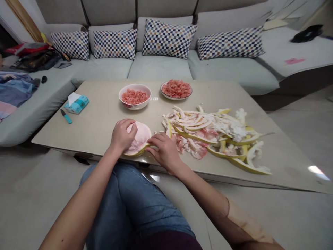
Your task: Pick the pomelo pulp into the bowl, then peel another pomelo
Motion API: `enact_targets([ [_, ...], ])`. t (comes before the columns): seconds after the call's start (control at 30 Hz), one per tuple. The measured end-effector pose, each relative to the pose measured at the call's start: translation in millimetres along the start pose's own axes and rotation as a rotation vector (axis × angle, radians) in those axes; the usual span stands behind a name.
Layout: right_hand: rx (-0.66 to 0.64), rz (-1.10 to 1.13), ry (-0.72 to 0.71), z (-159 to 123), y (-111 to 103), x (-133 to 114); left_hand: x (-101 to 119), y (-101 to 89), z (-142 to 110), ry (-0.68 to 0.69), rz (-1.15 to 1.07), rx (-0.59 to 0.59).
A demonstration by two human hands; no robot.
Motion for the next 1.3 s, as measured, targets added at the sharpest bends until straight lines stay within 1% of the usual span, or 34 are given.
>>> enact_targets([
  [0.23, -0.052, 0.026, -0.025, 0, 5, -10, 4, 0.8, 1, 0.005, 0.007, -0.012],
  [0.5, -0.012, 0.021, 0.003, -4, 10, -20, 0, 0.6, 0, -0.01, 0.001, -0.004],
  [0.63, -0.035, 0.009, -0.054, 0, 11, -22, -1, -0.1, -1, -0.009, -0.005, 0.001],
  [0.73, -0.057, -0.006, -0.11, 0, 7, -18, 0, -0.1, -2, 0.0, 0.004, 0.002],
  [0.87, -0.092, -0.06, -0.151, -4, 0, -15, 5, 1.6, -3, 0.026, 0.036, 0.001],
  [1.07, -0.069, -0.077, -0.163, -11, -17, -18, 3, 2.3, 0, 0.014, 0.032, -0.011],
  [1.17, 0.005, -0.128, -0.146, -7, -35, -5, -2, 0.2, 2, -0.002, 0.012, -0.012],
  [1.23, 0.09, -0.201, -0.115, -1, -50, 15, -5, -1.1, 2, -0.002, -0.003, -0.012],
  [1.3, 0.19, -0.295, -0.037, 8, -64, 40, -6, -2.1, 1, 0.003, -0.014, -0.009],
])
Point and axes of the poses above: each hand's wrist, its own z-axis towards the middle knuckle, its own y-axis out of the palm, x = y × z, the point moved 5 cm from there along z, towards the middle knuckle, and after that the axes turned 5 degrees about -y, right-handed, at the moved point
